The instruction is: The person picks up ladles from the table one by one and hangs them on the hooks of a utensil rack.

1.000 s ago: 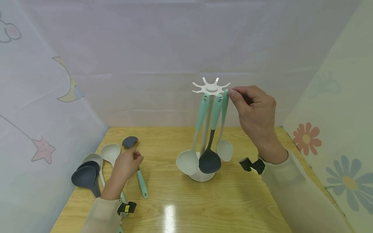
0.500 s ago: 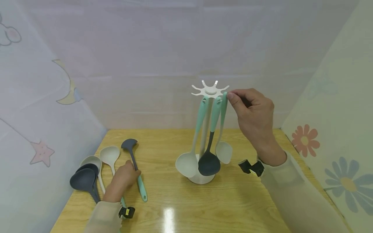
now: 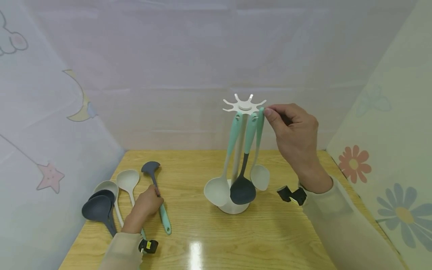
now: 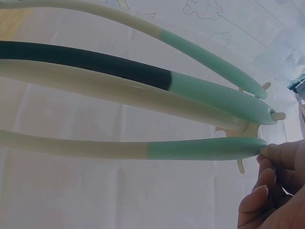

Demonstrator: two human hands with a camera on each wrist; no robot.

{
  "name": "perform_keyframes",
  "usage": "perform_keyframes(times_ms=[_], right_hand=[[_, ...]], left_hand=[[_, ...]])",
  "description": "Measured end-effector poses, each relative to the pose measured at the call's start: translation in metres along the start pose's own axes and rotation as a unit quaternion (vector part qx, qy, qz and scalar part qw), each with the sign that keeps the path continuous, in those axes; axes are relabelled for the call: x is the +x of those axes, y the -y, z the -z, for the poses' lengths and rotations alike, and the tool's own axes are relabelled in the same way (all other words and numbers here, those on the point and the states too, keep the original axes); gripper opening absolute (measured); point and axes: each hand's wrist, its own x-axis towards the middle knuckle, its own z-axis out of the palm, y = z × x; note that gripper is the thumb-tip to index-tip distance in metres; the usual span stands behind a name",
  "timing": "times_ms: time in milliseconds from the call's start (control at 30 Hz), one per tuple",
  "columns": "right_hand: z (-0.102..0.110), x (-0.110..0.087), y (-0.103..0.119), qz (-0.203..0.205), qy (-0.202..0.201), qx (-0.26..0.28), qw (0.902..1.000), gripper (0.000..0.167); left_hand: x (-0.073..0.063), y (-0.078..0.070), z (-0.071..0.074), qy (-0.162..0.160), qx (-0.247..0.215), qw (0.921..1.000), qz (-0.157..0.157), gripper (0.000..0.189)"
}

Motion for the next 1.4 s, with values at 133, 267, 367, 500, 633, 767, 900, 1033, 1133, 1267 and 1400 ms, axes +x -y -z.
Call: perform_keyframes(times_ms=[133,267,367,500,633,767,900,1033,1133,1267,1400], right_hand=[[-0.001,-0.001,0.000,-0.002,0.002,-0.003,1.0000,0.014],[-0.001,0.000,0.001,-0.001,0.000,0.000,1.0000,0.014],[-0.001,0.000,0.001,0.000,-0.002,0.000,1.0000,0.014],[0.000,0.000,0.001,-0.001,0.000,-0.005,1.0000,0.014],[0.000,0.001,0.001,0.002,0.000,-0.006,1.0000,0.014],[0.000,0.002,0.001,0.001,-0.002,-0.003,1.0000,0.013],[0.000,0.002,0.001,-0.002,-0.005,-0.003,1.0000,0.013],[-0.001,0.002,0.000,-0.006,-0.005,-0.003,1.0000,0.012],[0.000,0.002,0.000,-0.008,-0.003,-0.004,1.0000,0.012],[0.001,0.001,-0.001,-0.004,-0.002,-0.007,1.0000,0.012],[0.001,0.002,-0.002,-0.001,-0.004,-0.008,1.0000,0.012]], left_hand=[[-0.004,-0.006,0.003,0.001,-0.053,0.9985,-0.014,0.022],[-0.012,-0.020,0.012,-0.005,-0.124,0.9915,-0.038,0.022],[-0.017,-0.032,0.020,-0.011,-0.169,0.9839,-0.057,0.023],[-0.023,-0.046,0.028,-0.026,-0.202,0.9759,-0.079,0.027],[-0.031,-0.056,0.034,-0.032,-0.237,0.9661,-0.097,0.031],[-0.038,-0.065,0.039,-0.043,-0.232,0.9649,-0.115,0.032],[-0.039,-0.072,0.036,-0.100,-0.193,0.9667,-0.135,0.031],[-0.038,-0.081,0.030,-0.169,-0.178,0.9570,-0.154,0.024],[-0.041,-0.091,0.029,-0.201,-0.174,0.9477,-0.177,0.023],[-0.045,-0.112,0.032,-0.224,-0.178,0.9353,-0.209,0.023],[-0.048,-0.136,0.038,-0.231,-0.217,0.9175,-0.241,0.028]])
